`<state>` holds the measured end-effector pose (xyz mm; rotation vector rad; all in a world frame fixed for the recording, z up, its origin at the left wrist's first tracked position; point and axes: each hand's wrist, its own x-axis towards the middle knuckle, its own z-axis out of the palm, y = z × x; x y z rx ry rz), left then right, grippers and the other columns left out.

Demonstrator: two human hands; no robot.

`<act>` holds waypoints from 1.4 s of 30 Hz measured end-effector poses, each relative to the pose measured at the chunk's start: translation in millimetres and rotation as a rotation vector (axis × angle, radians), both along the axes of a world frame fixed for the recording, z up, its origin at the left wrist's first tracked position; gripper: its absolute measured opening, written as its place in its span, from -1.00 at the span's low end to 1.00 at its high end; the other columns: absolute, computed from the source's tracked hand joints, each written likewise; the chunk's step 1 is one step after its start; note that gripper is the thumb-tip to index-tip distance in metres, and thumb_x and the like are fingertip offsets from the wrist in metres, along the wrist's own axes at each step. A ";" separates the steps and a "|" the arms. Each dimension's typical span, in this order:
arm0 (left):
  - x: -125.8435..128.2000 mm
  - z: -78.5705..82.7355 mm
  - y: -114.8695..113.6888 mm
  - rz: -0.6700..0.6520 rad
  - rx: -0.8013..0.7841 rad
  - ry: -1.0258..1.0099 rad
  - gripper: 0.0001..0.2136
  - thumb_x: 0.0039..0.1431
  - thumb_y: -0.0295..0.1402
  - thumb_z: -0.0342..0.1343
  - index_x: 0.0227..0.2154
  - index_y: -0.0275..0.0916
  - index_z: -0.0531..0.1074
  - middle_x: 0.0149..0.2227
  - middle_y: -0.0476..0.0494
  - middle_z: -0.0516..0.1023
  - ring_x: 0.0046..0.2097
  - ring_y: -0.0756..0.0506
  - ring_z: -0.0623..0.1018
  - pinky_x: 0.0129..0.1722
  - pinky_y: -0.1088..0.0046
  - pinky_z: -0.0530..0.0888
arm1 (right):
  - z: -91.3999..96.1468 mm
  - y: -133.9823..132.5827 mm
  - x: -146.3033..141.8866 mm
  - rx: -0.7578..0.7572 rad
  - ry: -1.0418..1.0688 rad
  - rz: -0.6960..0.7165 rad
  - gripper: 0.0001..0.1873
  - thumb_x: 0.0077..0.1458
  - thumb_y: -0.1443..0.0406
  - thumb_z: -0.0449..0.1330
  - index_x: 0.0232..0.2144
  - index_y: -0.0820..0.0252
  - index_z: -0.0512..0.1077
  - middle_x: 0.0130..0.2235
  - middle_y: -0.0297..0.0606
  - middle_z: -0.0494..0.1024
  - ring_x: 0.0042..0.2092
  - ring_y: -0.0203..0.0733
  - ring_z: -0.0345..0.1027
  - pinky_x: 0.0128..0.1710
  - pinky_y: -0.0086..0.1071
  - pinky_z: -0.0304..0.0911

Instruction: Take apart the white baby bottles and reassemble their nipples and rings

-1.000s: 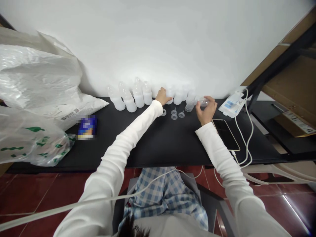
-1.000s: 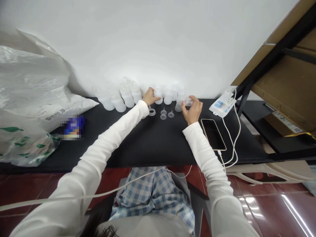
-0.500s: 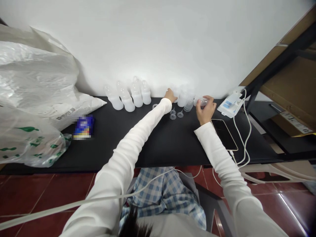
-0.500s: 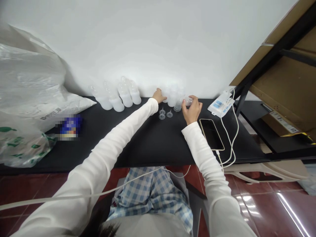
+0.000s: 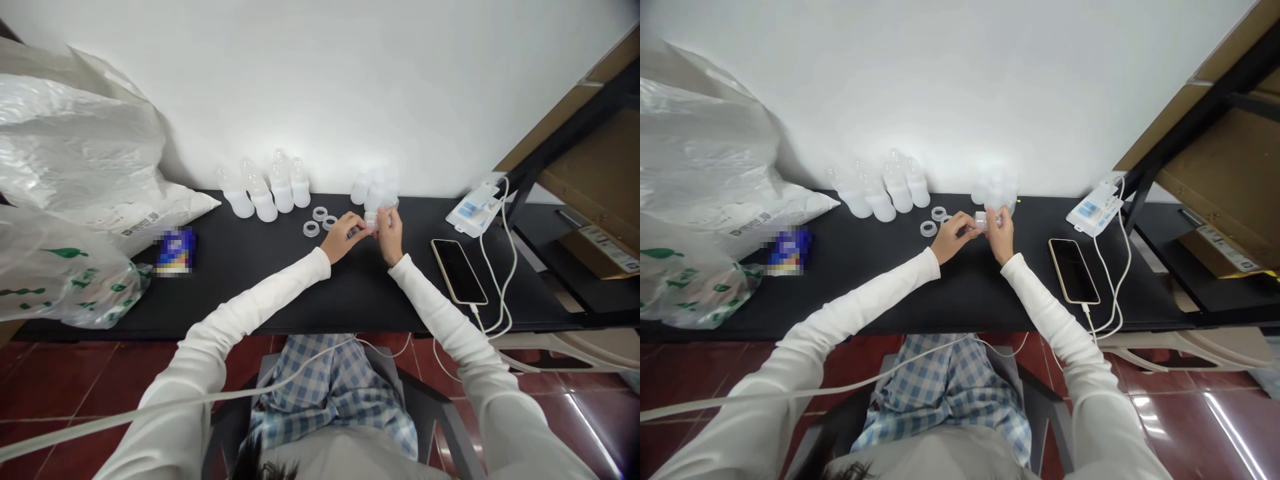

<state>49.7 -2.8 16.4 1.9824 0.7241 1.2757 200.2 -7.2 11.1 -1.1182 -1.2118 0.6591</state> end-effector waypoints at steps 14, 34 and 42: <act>-1.9 8.3 -18.1 -0.078 -0.479 -0.486 -0.64 0.15 -0.24 0.23 -0.59 -0.22 0.18 -0.50 0.05 0.13 -0.40 0.01 0.16 -0.33 0.43 0.20 | 3.3 -17.4 -6.8 0.134 -0.312 -0.010 -0.55 0.18 -0.12 0.15 -0.42 0.08 0.20 -0.54 -0.47 0.17 -0.50 -0.33 0.08 -0.49 -0.39 0.08; -48.5 14.8 -11.5 -0.121 -0.820 -0.481 -0.65 0.05 -0.36 0.31 -0.66 -0.25 0.24 -0.57 0.06 0.17 -0.49 0.06 0.18 -0.44 0.45 0.17 | 2.3 -10.9 -1.1 0.694 -1.349 0.199 -0.79 0.34 0.10 0.10 -0.16 0.05 0.41 -0.33 -0.26 0.44 -0.26 -0.20 0.27 -0.17 -0.24 0.28; -66.3 10.8 4.5 0.063 -0.788 -0.318 -0.69 -0.10 -0.23 0.36 -0.69 -0.24 0.36 -0.66 0.03 0.29 -0.56 0.05 0.27 -0.55 0.47 0.22 | 11.9 -21.1 4.1 0.623 -1.161 0.487 -0.68 0.34 0.41 0.04 -0.10 -0.13 0.48 0.07 -0.29 0.55 0.10 -0.18 0.43 0.08 -0.15 0.42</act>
